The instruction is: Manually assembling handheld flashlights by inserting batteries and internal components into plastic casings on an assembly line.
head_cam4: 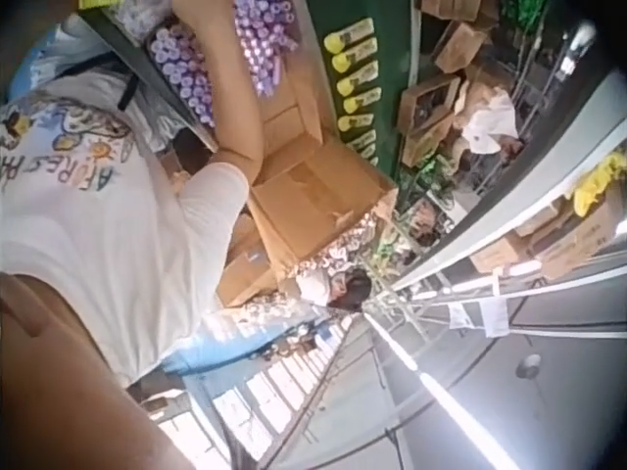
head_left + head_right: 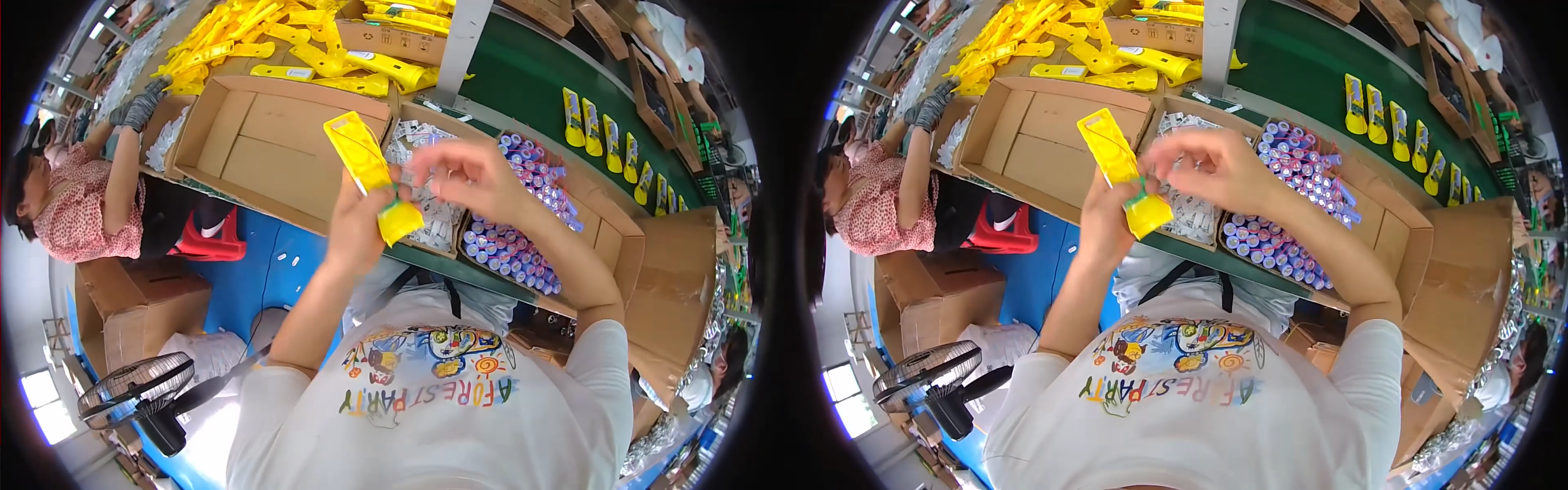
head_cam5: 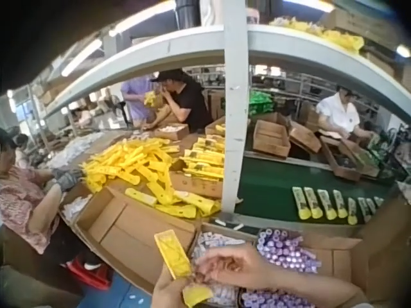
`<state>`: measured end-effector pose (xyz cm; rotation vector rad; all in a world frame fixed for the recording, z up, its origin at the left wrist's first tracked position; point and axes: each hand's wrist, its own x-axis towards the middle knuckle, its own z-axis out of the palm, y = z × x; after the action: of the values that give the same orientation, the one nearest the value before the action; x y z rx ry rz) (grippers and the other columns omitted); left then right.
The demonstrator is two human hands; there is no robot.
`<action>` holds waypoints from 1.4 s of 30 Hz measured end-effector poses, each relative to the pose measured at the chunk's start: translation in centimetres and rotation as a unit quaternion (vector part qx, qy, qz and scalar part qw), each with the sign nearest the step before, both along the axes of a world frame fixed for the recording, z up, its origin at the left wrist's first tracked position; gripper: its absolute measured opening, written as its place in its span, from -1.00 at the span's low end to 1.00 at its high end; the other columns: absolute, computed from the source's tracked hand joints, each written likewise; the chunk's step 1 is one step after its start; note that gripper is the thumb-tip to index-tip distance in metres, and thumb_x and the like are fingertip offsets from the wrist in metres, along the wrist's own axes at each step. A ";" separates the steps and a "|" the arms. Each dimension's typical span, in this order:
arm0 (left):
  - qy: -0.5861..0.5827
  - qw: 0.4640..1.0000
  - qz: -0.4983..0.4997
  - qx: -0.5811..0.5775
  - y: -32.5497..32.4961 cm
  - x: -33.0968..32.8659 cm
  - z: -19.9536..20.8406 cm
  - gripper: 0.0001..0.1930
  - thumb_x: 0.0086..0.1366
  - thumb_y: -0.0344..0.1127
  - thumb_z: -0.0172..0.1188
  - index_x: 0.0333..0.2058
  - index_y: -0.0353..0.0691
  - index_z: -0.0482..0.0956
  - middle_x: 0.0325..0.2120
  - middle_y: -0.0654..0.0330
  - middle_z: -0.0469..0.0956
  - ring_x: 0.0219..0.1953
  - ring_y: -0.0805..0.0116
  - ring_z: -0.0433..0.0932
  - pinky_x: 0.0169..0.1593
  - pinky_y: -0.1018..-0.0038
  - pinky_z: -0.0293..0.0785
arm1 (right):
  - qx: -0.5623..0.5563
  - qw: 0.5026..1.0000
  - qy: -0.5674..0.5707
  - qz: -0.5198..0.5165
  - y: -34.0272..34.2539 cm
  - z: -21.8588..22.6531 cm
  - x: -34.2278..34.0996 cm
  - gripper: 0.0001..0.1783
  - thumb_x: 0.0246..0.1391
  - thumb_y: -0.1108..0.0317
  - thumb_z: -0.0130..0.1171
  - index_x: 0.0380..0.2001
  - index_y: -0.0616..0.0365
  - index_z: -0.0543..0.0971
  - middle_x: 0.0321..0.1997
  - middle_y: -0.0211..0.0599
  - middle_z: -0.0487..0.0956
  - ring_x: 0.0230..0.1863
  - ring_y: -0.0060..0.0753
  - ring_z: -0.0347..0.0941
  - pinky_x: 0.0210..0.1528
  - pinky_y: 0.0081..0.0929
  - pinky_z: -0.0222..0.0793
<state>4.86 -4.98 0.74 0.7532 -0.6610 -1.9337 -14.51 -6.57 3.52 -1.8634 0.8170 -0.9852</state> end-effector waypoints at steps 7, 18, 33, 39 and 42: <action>-0.112 0.978 -0.007 -0.174 2.4 -0.1 -1.9 -0.49 0.20 -0.30 -0.11 0.11 -0.25 0.02 -0.16 0.07 0.32 -0.31 0.37 0.43 -0.25 0.44 0.45 | -0.073 0.974 0.115 -0.181 1.2 0.0 4.1 -0.82 -0.13 0.34 0.35 -0.49 0.23 0.62 -0.60 -0.36 0.52 -0.62 -0.60 0.41 -0.57 -0.65 0.28; -0.258 0.914 0.092 -0.300 2.4 -0.4 -2.2 -0.57 0.37 -0.13 -0.28 0.10 -0.28 0.09 -0.16 0.08 0.32 -0.19 0.38 0.38 -0.06 0.45 0.33 | -0.206 0.930 0.176 -0.249 1.8 -0.4 5.1 -0.84 -0.27 0.46 0.32 -0.62 0.21 0.50 -0.61 -0.32 0.47 -0.66 -0.43 0.42 -0.61 -0.50 0.33; -0.126 0.982 0.015 -0.138 1.3 1.6 -1.8 -0.68 0.23 -0.55 -0.24 -0.03 -0.25 0.08 -0.30 0.07 0.39 -0.43 0.29 0.53 -0.36 0.40 0.56 | -0.299 0.848 0.437 -0.034 -6.7 -6.6 -2.4 -0.78 -0.09 0.47 0.19 -0.28 0.16 0.58 -0.24 -0.22 0.55 -0.20 -0.11 0.50 -0.16 -0.29 0.46; -0.157 0.979 -0.012 -0.131 2.3 0.3 -1.9 -0.56 0.27 -0.54 -0.24 0.11 -0.24 -0.05 -0.15 0.01 0.37 -0.34 0.21 0.60 -0.32 0.38 0.58 | -0.116 0.939 0.237 -0.222 -2.0 -0.5 -0.4 -0.78 -0.06 0.39 0.31 -0.30 0.22 0.59 -0.30 -0.25 0.62 -0.34 -0.36 0.57 -0.22 -0.45 0.48; -0.194 0.961 -0.007 -0.195 2.7 -0.9 -2.7 -0.50 0.27 -0.57 -0.21 0.17 -0.23 -0.08 -0.12 0.01 0.37 -0.32 0.31 0.58 -0.27 0.43 0.57 | 0.203 0.970 0.136 -0.017 0.0 1.5 0.0 -0.69 -0.10 0.26 0.41 -0.45 0.30 0.58 -0.50 -0.31 0.61 -0.45 -0.61 0.54 -0.44 -0.63 0.46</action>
<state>3.93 -2.24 -1.95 0.8784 -1.2487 -1.6032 -14.52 -6.54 4.99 -1.6457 1.1236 -0.5326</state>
